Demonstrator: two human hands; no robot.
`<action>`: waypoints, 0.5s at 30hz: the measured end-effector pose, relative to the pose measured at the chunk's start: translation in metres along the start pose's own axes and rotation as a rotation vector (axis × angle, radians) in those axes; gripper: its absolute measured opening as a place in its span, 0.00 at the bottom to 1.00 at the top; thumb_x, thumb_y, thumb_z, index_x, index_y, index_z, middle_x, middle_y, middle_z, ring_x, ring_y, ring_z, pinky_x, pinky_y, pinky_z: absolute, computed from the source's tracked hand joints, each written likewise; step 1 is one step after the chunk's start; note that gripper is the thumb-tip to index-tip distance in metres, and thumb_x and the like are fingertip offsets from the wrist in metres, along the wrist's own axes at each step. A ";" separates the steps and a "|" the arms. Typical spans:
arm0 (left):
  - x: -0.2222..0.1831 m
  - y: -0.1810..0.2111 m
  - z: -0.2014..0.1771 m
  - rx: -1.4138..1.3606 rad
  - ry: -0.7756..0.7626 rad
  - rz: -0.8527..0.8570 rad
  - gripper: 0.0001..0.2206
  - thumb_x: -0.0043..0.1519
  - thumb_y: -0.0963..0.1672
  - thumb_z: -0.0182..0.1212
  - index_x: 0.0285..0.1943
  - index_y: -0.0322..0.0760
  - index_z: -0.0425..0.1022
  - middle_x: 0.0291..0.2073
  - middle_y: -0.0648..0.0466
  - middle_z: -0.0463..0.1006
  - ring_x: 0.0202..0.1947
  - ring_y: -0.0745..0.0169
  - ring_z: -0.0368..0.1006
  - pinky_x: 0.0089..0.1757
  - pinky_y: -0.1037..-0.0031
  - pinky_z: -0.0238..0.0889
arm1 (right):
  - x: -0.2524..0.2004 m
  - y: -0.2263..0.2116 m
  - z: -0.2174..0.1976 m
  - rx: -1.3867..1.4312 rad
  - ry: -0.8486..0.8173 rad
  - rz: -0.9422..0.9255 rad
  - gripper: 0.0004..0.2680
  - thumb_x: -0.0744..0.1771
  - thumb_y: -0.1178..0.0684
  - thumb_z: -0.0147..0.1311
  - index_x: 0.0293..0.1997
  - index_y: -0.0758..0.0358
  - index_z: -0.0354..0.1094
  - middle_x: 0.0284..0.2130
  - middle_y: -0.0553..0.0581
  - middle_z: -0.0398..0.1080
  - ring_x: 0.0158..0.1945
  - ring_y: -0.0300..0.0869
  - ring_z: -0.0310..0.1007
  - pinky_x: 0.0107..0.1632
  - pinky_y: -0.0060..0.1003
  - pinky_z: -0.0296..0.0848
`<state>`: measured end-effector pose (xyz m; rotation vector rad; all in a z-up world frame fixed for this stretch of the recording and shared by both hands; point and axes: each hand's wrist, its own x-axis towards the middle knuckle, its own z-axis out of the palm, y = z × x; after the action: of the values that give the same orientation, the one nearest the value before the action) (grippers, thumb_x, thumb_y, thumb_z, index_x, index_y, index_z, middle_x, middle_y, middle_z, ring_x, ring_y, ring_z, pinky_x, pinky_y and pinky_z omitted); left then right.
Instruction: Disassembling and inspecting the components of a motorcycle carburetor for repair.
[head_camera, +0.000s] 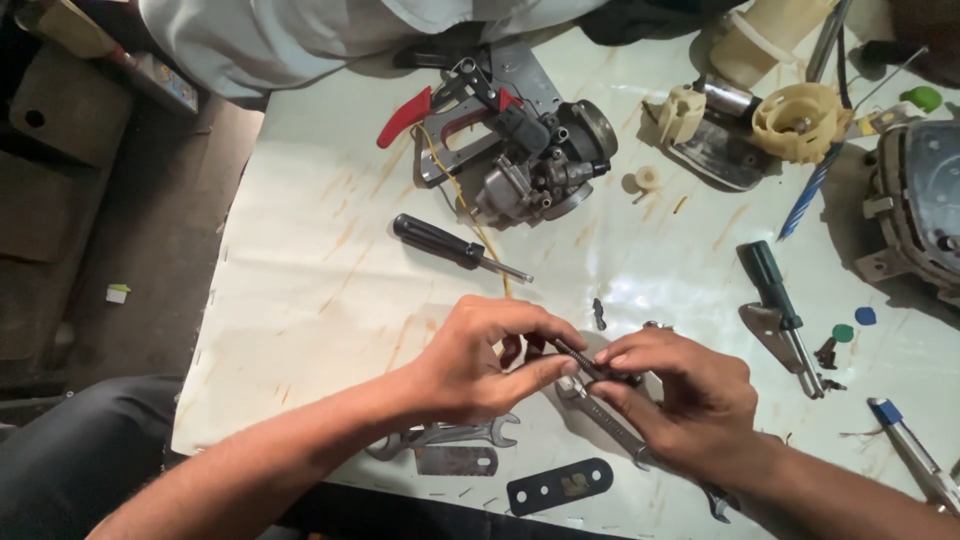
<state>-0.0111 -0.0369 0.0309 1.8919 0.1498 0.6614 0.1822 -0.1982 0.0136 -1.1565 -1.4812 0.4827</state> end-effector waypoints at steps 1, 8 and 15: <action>-0.001 -0.003 0.002 0.002 -0.001 0.001 0.07 0.60 0.40 0.70 0.46 0.37 0.82 0.31 0.54 0.83 0.26 0.70 0.76 0.30 0.79 0.67 | 0.000 -0.001 -0.001 0.001 0.001 -0.002 0.13 0.62 0.69 0.65 0.48 0.69 0.70 0.41 0.63 0.77 0.47 0.45 0.81 0.50 0.36 0.80; -0.004 -0.008 0.012 -0.392 -0.087 -0.398 0.11 0.64 0.43 0.66 0.53 0.33 0.82 0.36 0.56 0.84 0.32 0.78 0.73 0.34 0.81 0.69 | 0.010 -0.007 -0.002 -0.175 -0.059 -0.085 0.15 0.61 0.62 0.69 0.50 0.68 0.70 0.39 0.59 0.78 0.41 0.41 0.82 0.42 0.32 0.80; -0.013 -0.013 0.024 -0.535 -0.114 -0.450 0.13 0.66 0.44 0.64 0.55 0.30 0.81 0.38 0.57 0.84 0.37 0.77 0.76 0.40 0.80 0.72 | 0.018 -0.013 0.001 -0.461 -0.061 -0.270 0.22 0.58 0.55 0.75 0.54 0.64 0.70 0.43 0.59 0.72 0.43 0.45 0.74 0.41 0.36 0.76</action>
<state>-0.0073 -0.0563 0.0079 1.3122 0.2843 0.2485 0.1786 -0.1884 0.0333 -1.2722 -1.8278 -0.0151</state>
